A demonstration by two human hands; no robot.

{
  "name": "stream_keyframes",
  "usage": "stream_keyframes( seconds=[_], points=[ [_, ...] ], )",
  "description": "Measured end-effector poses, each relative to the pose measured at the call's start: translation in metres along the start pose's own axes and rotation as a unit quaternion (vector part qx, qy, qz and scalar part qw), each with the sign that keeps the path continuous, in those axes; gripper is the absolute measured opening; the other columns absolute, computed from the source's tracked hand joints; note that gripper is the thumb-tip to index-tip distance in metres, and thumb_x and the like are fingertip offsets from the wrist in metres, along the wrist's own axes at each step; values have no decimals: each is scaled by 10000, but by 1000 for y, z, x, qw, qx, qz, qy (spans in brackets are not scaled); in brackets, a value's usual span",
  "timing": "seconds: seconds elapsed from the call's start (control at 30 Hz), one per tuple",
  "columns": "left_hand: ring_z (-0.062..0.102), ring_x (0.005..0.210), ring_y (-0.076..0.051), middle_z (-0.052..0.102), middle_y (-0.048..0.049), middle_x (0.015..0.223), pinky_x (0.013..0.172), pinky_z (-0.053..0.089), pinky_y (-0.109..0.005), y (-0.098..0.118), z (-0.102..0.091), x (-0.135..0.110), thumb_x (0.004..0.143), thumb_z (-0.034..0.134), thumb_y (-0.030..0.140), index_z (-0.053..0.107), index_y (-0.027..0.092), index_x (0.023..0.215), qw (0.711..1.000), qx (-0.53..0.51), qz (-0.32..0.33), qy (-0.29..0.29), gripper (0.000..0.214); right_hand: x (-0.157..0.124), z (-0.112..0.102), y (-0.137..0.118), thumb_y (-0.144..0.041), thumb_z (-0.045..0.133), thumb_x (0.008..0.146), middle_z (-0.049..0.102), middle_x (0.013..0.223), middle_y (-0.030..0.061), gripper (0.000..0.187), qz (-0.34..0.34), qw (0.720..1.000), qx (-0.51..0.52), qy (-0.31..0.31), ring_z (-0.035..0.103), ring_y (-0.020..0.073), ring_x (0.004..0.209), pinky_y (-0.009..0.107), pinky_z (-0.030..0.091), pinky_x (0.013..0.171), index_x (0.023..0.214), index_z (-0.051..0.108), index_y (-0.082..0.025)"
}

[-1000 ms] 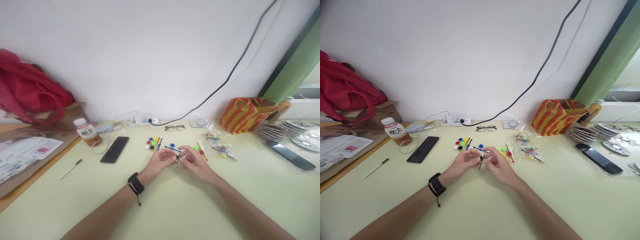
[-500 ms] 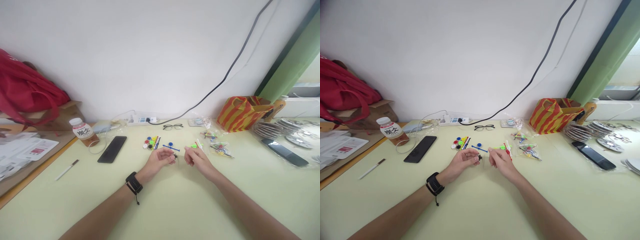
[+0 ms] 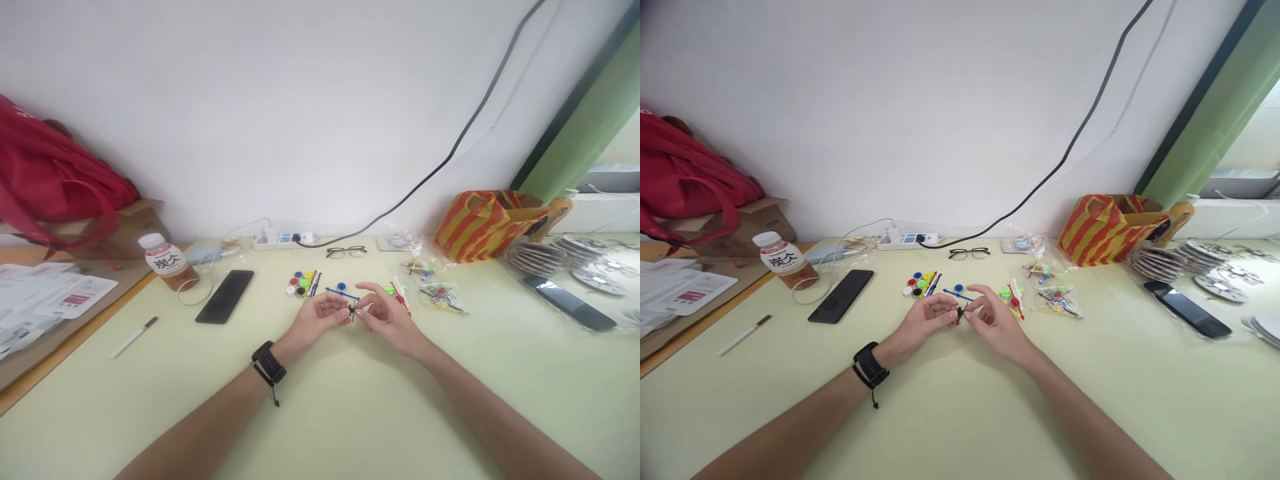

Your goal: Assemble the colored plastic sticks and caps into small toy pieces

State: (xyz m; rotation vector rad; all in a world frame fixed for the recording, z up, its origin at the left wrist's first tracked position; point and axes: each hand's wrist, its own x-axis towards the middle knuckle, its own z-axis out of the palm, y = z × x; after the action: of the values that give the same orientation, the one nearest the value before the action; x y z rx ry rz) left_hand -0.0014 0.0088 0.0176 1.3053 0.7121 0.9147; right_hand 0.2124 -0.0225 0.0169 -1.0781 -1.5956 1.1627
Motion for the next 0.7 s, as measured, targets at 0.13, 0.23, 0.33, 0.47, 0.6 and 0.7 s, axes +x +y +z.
stream_keyframes(
  seconds=[0.13,0.23,0.33,0.47,0.6,0.7],
  points=[
    [701,851,-177,733,-66,954,850,562,-332,-1,-1,1,806,854,366,729,167,1069,1000,-3,0,1,353,-2,4,-3,-456,649,924,672,1083,38,876,-9,1000,1,26,594,143,691,320,529,667,1626,137,-342],
    [696,843,-172,729,-64,957,838,564,-327,-1,-1,1,809,850,369,732,169,1075,1000,-2,3,7,354,-1,6,-3,-483,660,908,684,1091,47,735,-3,999,24,40,601,147,687,321,524,646,1555,351,-321],
    [699,845,-172,727,-64,955,836,564,-325,-2,-1,1,798,859,366,731,161,1062,1000,-2,-3,13,358,0,4,-6,-541,604,930,669,763,36,353,23,999,26,23,565,151,598,306,461,578,847,717,-217],
    [704,845,-174,718,-63,964,840,565,-331,-3,-1,1,790,866,372,727,158,1060,1000,-7,-8,22,371,-1,0,-16,-582,529,956,447,455,8,674,24,995,74,56,409,132,464,312,340,504,425,305,-233],
    [704,848,-173,714,-63,973,838,567,-328,-4,-1,1,802,857,371,722,158,1064,1000,-9,-8,15,363,0,-1,-20,-575,591,939,551,564,7,545,5,995,55,89,461,139,520,310,392,560,543,471,-220],
    [700,844,-167,718,-65,972,833,566,-319,-4,-2,2,804,856,366,720,156,1058,1000,-8,-6,11,356,2,2,-13,-555,673,897,634,722,12,373,8,997,36,62,530,149,597,301,445,593,751,585,-223]
  ],
)
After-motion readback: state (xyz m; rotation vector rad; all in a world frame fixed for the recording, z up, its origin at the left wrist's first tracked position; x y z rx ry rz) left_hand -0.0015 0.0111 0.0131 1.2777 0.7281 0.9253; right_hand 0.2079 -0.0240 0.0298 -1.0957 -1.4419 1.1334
